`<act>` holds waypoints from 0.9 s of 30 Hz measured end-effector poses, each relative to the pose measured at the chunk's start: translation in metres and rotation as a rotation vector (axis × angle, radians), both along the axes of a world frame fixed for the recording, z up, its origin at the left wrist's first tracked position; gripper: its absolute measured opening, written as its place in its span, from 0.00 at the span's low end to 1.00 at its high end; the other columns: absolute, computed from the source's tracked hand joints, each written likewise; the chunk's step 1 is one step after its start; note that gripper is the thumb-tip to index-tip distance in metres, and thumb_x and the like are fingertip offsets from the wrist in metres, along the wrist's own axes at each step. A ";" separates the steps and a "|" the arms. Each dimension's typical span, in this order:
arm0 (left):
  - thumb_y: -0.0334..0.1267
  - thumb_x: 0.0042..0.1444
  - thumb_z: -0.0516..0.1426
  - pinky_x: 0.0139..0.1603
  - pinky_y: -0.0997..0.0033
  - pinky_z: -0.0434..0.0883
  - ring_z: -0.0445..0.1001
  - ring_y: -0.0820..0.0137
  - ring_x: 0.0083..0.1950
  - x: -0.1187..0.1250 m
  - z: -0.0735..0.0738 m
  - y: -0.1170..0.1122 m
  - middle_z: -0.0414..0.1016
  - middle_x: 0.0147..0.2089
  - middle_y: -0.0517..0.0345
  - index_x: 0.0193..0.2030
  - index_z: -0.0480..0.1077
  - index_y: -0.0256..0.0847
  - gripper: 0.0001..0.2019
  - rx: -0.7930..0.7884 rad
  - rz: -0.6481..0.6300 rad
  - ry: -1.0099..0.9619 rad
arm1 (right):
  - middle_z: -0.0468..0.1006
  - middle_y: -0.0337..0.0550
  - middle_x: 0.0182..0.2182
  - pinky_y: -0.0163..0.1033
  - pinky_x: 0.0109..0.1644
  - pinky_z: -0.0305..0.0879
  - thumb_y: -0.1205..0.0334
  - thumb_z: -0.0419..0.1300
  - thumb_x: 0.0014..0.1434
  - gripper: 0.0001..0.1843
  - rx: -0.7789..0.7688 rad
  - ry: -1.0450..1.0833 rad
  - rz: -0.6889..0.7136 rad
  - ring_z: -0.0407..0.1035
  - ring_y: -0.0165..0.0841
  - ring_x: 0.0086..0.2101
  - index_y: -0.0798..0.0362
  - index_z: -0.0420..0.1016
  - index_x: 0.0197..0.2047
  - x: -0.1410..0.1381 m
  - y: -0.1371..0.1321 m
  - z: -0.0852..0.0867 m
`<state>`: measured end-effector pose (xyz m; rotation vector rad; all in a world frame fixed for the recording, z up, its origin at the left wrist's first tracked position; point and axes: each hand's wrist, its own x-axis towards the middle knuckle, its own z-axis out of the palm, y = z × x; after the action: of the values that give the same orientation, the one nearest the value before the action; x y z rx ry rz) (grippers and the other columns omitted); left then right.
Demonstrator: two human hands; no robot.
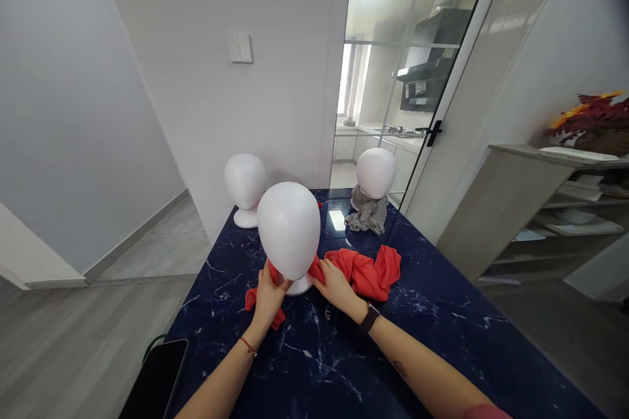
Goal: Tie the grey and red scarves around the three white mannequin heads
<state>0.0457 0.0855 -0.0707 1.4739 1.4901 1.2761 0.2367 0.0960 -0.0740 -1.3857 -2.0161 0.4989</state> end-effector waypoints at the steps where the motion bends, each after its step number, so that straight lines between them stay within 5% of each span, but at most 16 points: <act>1: 0.46 0.46 0.61 0.58 0.55 0.58 0.62 0.52 0.58 0.002 0.000 0.000 0.66 0.54 0.41 0.51 0.64 0.36 0.26 0.019 0.030 0.065 | 0.72 0.51 0.41 0.43 0.45 0.62 0.63 0.54 0.57 0.09 -0.001 0.010 0.007 0.68 0.40 0.41 0.54 0.66 0.43 -0.005 -0.003 0.000; 5: 0.47 0.50 0.58 0.56 0.57 0.61 0.66 0.54 0.56 0.010 0.003 -0.005 0.69 0.52 0.44 0.50 0.65 0.37 0.23 0.110 0.067 0.107 | 0.74 0.51 0.43 0.42 0.46 0.63 0.66 0.54 0.58 0.15 0.003 0.086 0.110 0.70 0.40 0.43 0.54 0.64 0.49 -0.022 -0.017 0.007; 9: 0.46 0.52 0.57 0.55 0.59 0.63 0.68 0.56 0.56 0.022 0.004 -0.016 0.69 0.54 0.45 0.55 0.63 0.39 0.25 0.152 0.125 0.096 | 0.76 0.52 0.42 0.43 0.48 0.64 0.67 0.53 0.58 0.13 0.045 0.103 0.069 0.70 0.40 0.43 0.57 0.67 0.47 -0.030 -0.029 0.013; 14: 0.50 0.50 0.58 0.39 0.60 0.69 0.75 0.56 0.41 0.028 0.001 -0.033 0.75 0.41 0.46 0.52 0.59 0.38 0.26 -0.048 0.199 0.106 | 0.74 0.52 0.45 0.41 0.49 0.64 0.67 0.55 0.57 0.18 0.018 0.054 0.122 0.70 0.39 0.45 0.56 0.64 0.52 -0.024 -0.044 0.013; 18: 0.51 0.51 0.57 0.37 0.61 0.69 0.76 0.55 0.41 0.028 0.000 -0.035 0.75 0.40 0.45 0.49 0.57 0.40 0.24 -0.092 0.241 0.149 | 0.75 0.53 0.43 0.42 0.44 0.65 0.59 0.60 0.55 0.28 -0.039 -0.228 0.119 0.71 0.42 0.42 0.57 0.59 0.57 -0.011 -0.062 0.027; 22: 0.53 0.51 0.57 0.37 0.61 0.69 0.76 0.52 0.43 0.028 0.001 -0.035 0.75 0.41 0.44 0.49 0.56 0.41 0.25 -0.088 0.257 0.234 | 0.77 0.53 0.35 0.43 0.38 0.64 0.53 0.63 0.52 0.23 -0.130 -0.592 0.089 0.73 0.47 0.37 0.59 0.69 0.46 0.008 -0.088 0.054; 27: 0.54 0.51 0.56 0.37 0.61 0.68 0.76 0.50 0.43 0.030 0.000 -0.036 0.75 0.41 0.43 0.49 0.55 0.41 0.25 -0.104 0.277 0.304 | 0.77 0.53 0.33 0.43 0.37 0.65 0.46 0.66 0.47 0.25 -0.223 -0.668 0.171 0.73 0.47 0.34 0.58 0.72 0.40 0.013 -0.126 0.074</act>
<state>0.0752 0.0499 -0.0711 1.4789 1.9874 1.1429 0.2499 -0.0295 0.0001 -1.6776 -2.6948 0.3685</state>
